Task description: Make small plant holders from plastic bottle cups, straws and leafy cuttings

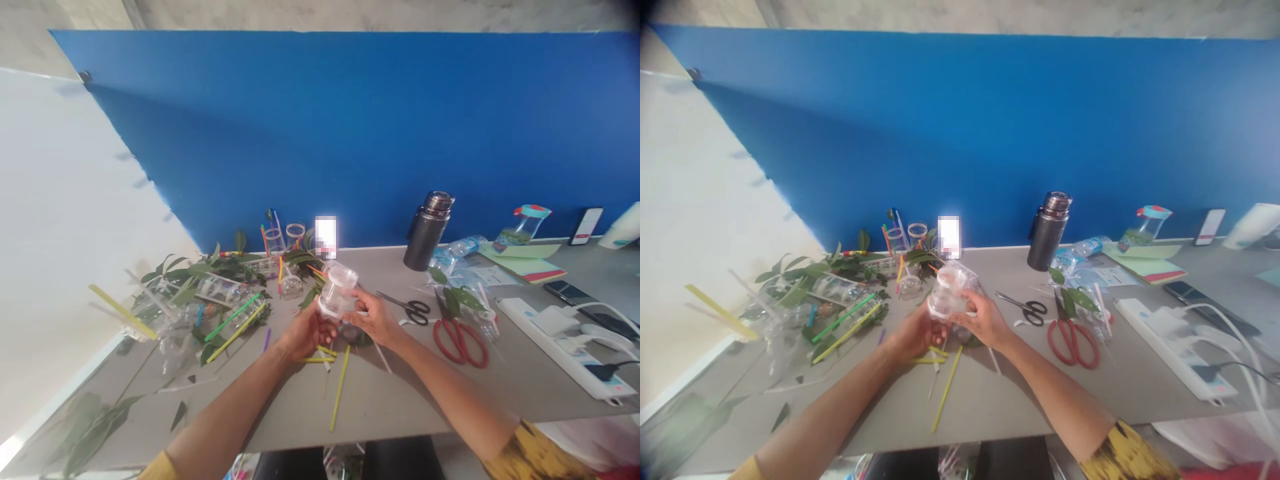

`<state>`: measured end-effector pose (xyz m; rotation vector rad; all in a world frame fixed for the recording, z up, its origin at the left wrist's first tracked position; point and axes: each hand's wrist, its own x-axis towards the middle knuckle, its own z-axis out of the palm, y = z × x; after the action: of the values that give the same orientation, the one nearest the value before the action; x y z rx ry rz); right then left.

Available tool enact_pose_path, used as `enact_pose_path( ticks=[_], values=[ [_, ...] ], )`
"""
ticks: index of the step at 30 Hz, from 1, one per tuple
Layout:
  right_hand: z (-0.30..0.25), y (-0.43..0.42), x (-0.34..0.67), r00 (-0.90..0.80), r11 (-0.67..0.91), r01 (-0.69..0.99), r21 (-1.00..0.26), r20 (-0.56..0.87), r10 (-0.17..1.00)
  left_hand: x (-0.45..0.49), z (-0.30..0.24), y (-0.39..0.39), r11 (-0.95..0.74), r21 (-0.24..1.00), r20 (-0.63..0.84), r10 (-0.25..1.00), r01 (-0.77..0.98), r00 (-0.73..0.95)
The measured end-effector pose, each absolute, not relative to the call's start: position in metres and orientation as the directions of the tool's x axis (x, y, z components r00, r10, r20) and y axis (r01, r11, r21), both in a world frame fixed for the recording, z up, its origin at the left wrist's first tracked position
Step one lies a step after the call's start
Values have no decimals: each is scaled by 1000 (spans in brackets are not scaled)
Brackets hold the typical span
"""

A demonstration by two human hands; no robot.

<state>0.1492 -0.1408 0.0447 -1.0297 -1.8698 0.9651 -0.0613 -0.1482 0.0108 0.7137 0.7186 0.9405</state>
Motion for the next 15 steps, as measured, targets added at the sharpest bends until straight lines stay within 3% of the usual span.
enact_pose_path(
  ticks=[3,9,15],
  values=[
    [44,-141,147,-347,360,315,-878,247,905,-56,15,-151,181,837,-115,981,-516,157],
    [43,-142,143,-288,309,343,-887,214,934,-52,21,-158,48,867,49,982,-496,180],
    [43,-140,146,-307,342,365,-866,235,922,-55,21,-153,-2,875,37,997,-485,64]
  ],
)
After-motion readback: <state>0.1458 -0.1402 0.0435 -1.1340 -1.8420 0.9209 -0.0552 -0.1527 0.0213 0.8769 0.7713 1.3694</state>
